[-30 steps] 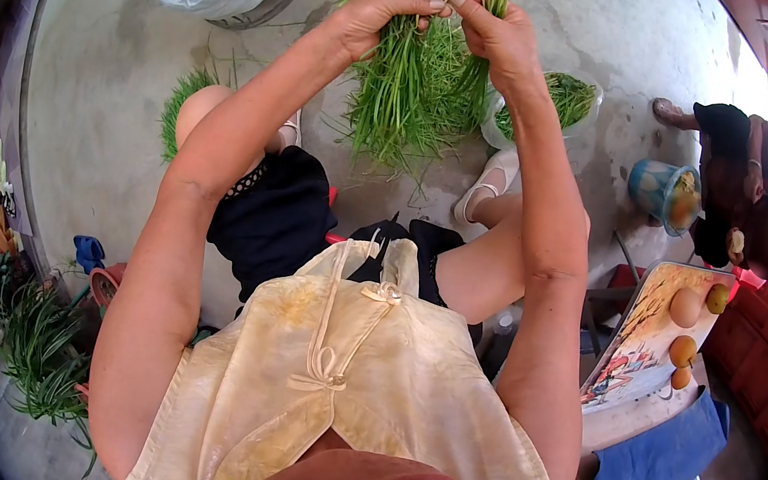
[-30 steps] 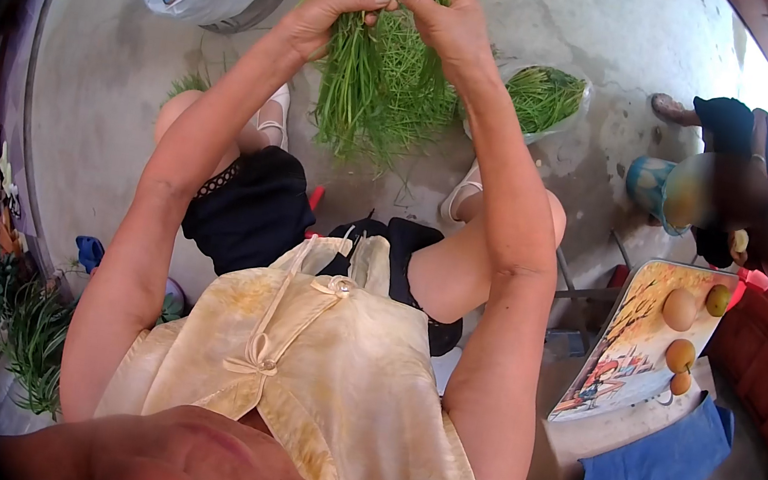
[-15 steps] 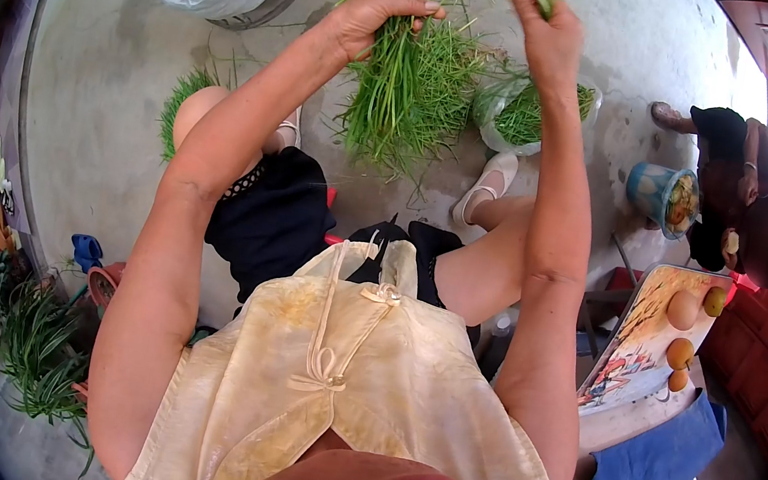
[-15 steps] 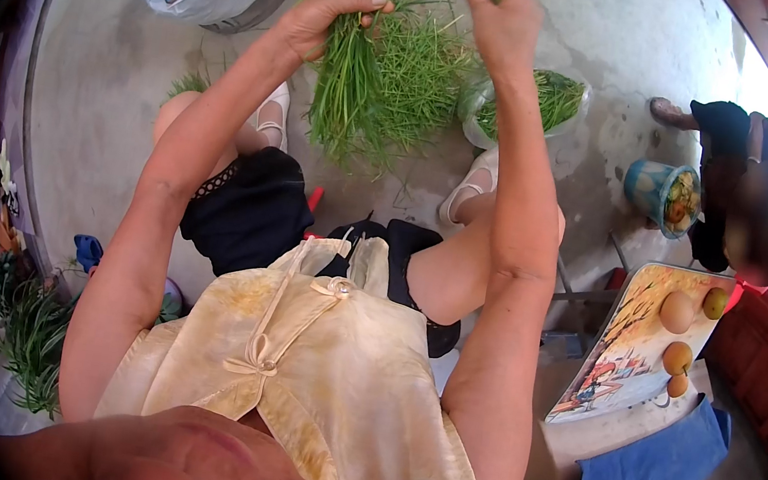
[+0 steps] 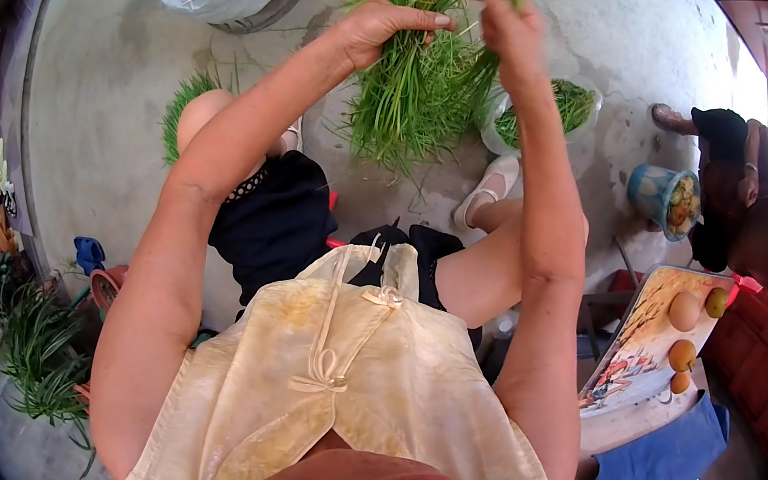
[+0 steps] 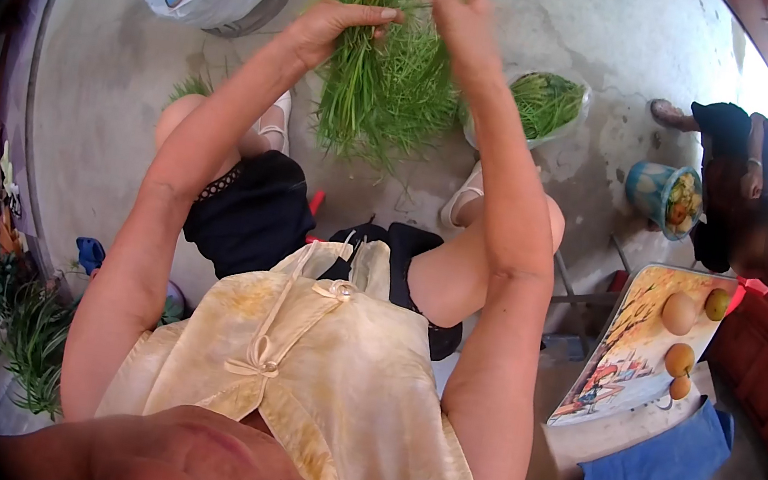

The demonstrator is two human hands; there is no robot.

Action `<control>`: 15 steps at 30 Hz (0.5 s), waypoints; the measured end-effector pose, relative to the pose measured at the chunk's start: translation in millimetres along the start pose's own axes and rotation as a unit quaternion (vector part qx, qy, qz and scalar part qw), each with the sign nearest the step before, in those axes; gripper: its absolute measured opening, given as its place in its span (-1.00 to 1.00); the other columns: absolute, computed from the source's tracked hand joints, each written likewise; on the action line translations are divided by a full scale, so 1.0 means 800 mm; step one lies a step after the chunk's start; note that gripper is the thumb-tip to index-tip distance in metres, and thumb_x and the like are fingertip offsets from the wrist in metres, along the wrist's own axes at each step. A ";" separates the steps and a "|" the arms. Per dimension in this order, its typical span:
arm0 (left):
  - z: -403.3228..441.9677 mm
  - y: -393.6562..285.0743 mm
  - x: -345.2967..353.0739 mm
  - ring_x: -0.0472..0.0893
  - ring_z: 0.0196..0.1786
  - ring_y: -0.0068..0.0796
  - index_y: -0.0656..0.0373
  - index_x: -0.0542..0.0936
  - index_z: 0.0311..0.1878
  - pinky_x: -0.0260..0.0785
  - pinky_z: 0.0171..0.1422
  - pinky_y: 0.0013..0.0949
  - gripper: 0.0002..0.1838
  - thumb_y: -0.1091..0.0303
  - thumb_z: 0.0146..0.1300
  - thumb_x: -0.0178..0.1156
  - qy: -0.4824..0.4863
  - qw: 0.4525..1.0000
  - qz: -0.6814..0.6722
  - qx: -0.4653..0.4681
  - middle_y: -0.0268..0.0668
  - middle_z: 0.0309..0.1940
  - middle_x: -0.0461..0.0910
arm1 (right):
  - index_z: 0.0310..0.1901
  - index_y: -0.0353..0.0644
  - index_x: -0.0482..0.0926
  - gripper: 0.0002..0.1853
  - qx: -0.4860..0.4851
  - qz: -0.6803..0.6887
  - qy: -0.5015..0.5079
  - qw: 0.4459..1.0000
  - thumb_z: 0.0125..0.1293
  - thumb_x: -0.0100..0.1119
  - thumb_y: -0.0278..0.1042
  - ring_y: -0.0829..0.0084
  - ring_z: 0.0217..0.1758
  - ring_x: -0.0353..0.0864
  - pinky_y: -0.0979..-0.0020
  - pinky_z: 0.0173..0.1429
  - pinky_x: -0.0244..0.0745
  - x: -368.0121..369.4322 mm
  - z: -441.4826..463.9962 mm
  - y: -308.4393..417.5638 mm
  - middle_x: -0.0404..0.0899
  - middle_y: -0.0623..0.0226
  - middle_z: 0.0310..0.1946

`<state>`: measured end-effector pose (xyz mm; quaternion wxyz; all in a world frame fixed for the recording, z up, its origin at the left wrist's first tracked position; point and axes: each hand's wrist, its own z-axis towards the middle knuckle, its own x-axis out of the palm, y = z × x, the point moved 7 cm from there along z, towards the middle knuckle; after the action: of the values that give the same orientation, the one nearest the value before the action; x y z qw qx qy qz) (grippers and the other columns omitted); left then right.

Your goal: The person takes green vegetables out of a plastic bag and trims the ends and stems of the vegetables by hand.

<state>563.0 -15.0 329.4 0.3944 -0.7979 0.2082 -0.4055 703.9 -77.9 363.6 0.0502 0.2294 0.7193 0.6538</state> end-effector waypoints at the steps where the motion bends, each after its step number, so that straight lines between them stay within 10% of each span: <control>1: 0.000 0.000 0.001 0.49 -0.43 -0.64 0.31 0.56 -0.15 0.38 -0.27 -0.54 -0.72 0.41 0.08 0.30 0.004 1.000 0.007 -0.008 -0.34 -0.41 0.59 | -0.49 -0.11 0.48 -0.82 0.001 0.045 0.003 0.999 0.22 0.08 -0.25 0.72 -0.63 0.22 0.60 -0.53 0.10 -0.008 0.007 0.007 0.27 0.61 -0.69; 5: -0.001 -0.002 -0.003 0.50 -0.41 -0.59 0.31 0.54 -0.16 0.38 -0.24 -0.48 -0.74 0.43 0.08 0.27 0.019 0.998 0.047 0.027 -0.30 -0.37 0.59 | -0.46 -0.17 0.35 -0.78 -0.027 0.189 -0.066 0.979 0.30 -0.08 -0.26 0.65 -0.67 0.09 0.56 -0.55 0.01 -0.021 0.006 0.047 0.16 0.53 -0.66; 12: -0.017 0.006 0.008 0.54 -0.36 -0.54 0.31 0.56 -0.17 0.40 -0.22 -0.46 -0.74 0.45 0.05 0.27 0.048 0.992 0.117 0.012 -0.22 -0.30 0.64 | -0.61 -0.03 0.42 -0.74 0.002 -0.245 -0.113 0.963 0.18 0.21 -0.24 0.72 -0.70 0.13 0.56 -0.62 0.01 -0.019 -0.004 0.050 0.25 0.62 -0.74; 15: -0.015 0.010 0.006 0.55 -0.36 -0.56 0.31 0.56 -0.14 0.42 -0.22 -0.47 -0.72 0.44 0.05 0.27 0.051 0.989 0.141 0.010 -0.19 -0.28 0.65 | -0.39 -0.20 0.43 -0.83 0.034 -0.147 -0.020 0.988 0.24 0.15 -0.32 0.74 -0.72 0.09 0.62 -0.64 -0.09 -0.012 -0.003 0.030 0.22 0.55 -0.74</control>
<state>555.9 -28.1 329.8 0.4444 -0.7347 0.3345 -0.3884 718.1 -82.7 384.5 0.1520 0.1360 0.7660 0.6096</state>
